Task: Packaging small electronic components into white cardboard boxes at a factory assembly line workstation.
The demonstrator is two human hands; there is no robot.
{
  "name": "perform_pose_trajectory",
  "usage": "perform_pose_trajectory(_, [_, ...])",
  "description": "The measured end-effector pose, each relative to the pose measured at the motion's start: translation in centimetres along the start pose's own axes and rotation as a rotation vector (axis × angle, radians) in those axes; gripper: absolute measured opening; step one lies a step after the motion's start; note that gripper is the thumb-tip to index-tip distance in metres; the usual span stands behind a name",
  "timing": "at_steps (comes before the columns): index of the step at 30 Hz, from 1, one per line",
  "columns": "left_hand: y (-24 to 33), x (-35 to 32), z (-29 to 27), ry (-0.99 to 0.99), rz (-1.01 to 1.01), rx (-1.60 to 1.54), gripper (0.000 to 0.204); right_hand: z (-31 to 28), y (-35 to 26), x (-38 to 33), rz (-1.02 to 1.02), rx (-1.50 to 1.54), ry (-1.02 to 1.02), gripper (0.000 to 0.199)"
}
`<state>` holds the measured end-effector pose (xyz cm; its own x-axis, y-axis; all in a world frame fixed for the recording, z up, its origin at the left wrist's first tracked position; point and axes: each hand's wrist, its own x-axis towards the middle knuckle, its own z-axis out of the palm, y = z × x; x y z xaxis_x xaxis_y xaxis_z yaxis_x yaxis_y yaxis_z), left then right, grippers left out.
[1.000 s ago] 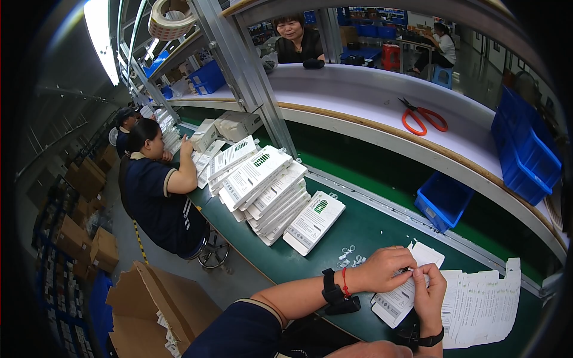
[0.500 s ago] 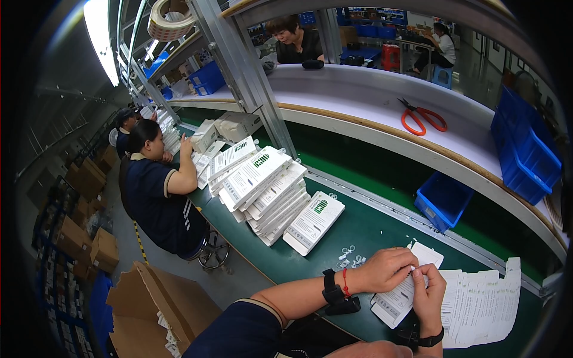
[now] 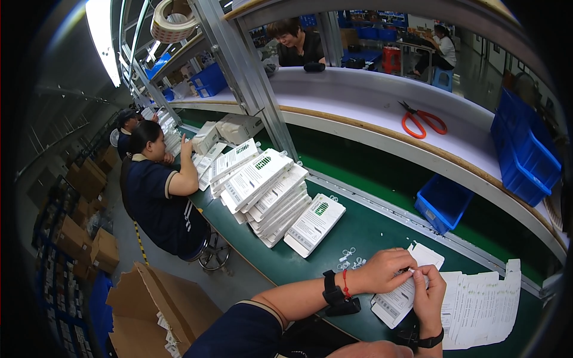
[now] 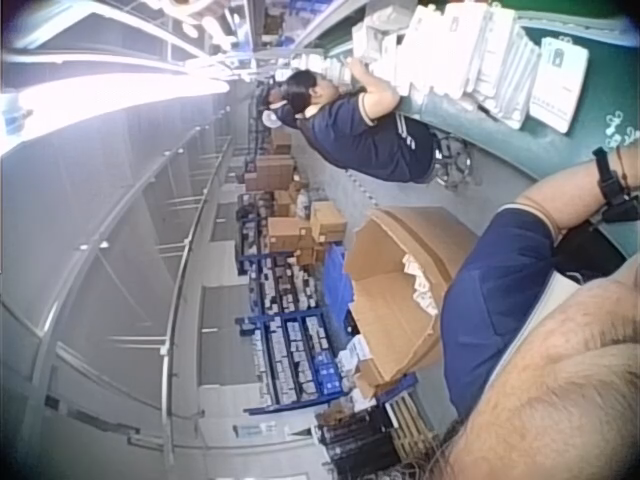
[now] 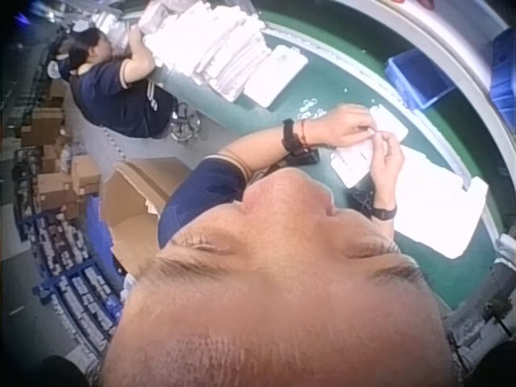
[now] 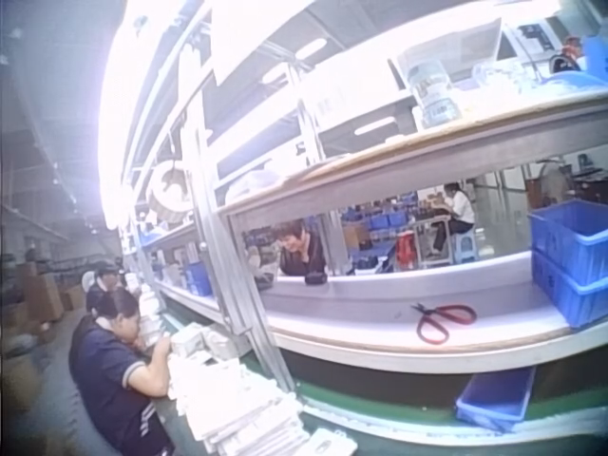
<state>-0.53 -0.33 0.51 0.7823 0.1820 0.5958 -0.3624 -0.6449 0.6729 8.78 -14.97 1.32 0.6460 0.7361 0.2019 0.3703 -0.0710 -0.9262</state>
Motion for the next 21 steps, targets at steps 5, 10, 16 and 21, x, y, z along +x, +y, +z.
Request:
perform_pose_trajectory(5, [0.16, 0.03, -0.04, -0.003, -0.001, 0.0, 0.014, 0.03, -0.18, 0.06, -0.05, -0.028, 0.029, 0.01])
perform_pose_trajectory(10, [0.0, 0.05, -0.05, -0.004, 0.006, 0.018, 0.014, 0.12, -0.35, 0.16, -0.086, -0.049, 0.055, 0.007])
perform_pose_trajectory(16, [0.23, 0.06, -0.19, -0.015, -0.015, -0.002, 0.015, -0.07, -0.51, 0.15, 0.009, 0.011, 0.021, 0.008])
perform_pose_trajectory(21, [0.01, 0.01, -0.07, -0.023, -0.017, 0.007, 0.016, -0.22, -0.54, 0.0, 0.048, 0.03, -0.02, 0.012])
